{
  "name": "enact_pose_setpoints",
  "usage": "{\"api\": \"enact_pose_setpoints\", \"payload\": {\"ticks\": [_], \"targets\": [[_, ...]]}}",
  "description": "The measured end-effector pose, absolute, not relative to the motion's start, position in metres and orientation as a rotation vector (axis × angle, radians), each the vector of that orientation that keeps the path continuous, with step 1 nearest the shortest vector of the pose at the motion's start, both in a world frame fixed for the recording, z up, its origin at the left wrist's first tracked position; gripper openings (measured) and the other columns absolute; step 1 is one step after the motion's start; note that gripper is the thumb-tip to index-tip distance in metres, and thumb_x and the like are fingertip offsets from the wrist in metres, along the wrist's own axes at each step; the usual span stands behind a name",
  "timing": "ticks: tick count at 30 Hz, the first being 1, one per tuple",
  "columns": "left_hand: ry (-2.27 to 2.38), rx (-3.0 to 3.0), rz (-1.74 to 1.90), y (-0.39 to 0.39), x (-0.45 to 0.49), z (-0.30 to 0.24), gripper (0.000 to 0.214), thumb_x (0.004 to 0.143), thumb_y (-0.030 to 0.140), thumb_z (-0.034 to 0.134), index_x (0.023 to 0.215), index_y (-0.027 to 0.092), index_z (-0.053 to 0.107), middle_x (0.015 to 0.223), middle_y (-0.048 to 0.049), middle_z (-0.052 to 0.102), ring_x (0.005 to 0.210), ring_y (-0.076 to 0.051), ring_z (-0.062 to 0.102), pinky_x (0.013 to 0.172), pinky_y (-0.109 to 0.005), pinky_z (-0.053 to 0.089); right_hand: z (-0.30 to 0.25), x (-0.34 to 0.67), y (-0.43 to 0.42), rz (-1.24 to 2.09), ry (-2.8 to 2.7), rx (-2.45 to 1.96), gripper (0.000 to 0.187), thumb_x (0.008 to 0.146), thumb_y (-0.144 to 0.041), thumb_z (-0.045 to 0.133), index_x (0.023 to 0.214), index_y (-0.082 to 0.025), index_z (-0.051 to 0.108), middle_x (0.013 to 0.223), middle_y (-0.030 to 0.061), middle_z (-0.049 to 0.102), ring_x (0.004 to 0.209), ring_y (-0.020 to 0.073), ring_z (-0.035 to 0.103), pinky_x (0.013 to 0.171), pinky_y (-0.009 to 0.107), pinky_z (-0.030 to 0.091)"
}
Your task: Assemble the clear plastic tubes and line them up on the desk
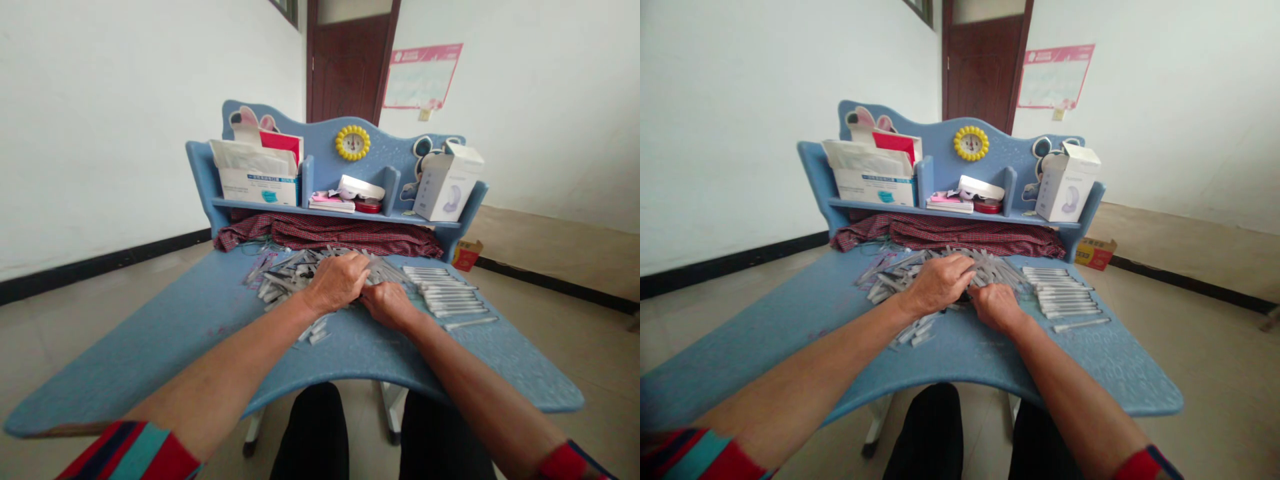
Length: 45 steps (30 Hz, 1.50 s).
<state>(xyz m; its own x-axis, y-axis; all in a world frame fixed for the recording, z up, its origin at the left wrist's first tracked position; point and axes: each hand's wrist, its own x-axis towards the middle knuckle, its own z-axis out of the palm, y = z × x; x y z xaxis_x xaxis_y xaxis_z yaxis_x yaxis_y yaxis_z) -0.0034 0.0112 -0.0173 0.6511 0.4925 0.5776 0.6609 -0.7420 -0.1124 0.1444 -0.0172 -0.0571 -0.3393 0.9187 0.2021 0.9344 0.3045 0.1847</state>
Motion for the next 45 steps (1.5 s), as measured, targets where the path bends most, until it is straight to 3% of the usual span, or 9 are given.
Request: {"api": "enact_pose_setpoints", "payload": {"ticks": [20, 32, 39, 45], "targets": [[-0.915, -2.538, -0.764, 0.012, -0.006, -0.015, 0.016, 0.088, 0.025, 0.043, 0.089, 0.015, 0.056, 0.085, -0.0073, 0.062, 0.081, -0.019, 0.06, 0.067, -0.027, 0.045, -0.054, 0.146, -0.02, -0.327, -2.493, -1.789, 0.033, 0.089, -0.03, 0.039, 0.114, -0.019, 0.058, 0.087, 0.0141, 0.07, 0.081, 0.0266, 0.065, 0.069, 0.033, 0.043], [-0.932, -2.532, -0.763, 0.011, -0.006, -0.013, 0.016, 0.087, 0.024, 0.044, 0.089, 0.015, 0.057, 0.086, -0.0077, 0.063, 0.082, -0.02, 0.061, 0.066, -0.028, 0.045, -0.056, 0.154, -0.016, -0.264, -2.478, -1.79, 0.031, 0.088, -0.031, 0.038, 0.1, -0.021, 0.065, 0.085, 0.012, 0.07, 0.082, 0.0256, 0.064, 0.066, 0.03, 0.041], [-0.929, -2.529, -0.744, 0.012, -0.006, -0.013, 0.016, 0.087, 0.024, 0.044, 0.089, 0.015, 0.057, 0.086, -0.008, 0.063, 0.082, -0.02, 0.061, 0.068, -0.028, 0.045, -0.056, 0.154, -0.016, -0.269, -2.473, -1.763, 0.033, 0.087, -0.032, 0.04, 0.11, -0.024, 0.063, 0.089, 0.0108, 0.07, 0.084, 0.0252, 0.064, 0.067, 0.031, 0.041], [-0.941, -2.549, -0.725, 0.012, -0.007, -0.014, 0.016, 0.087, 0.024, 0.044, 0.09, 0.015, 0.056, 0.087, -0.0083, 0.063, 0.084, -0.02, 0.061, 0.069, -0.028, 0.045, -0.056, 0.154, -0.015, -0.274, -2.48, -1.768, 0.028, 0.086, -0.03, 0.043, 0.097, -0.021, 0.067, 0.083, 0.0121, 0.07, 0.078, 0.0252, 0.065, 0.063, 0.031, 0.04]]}}
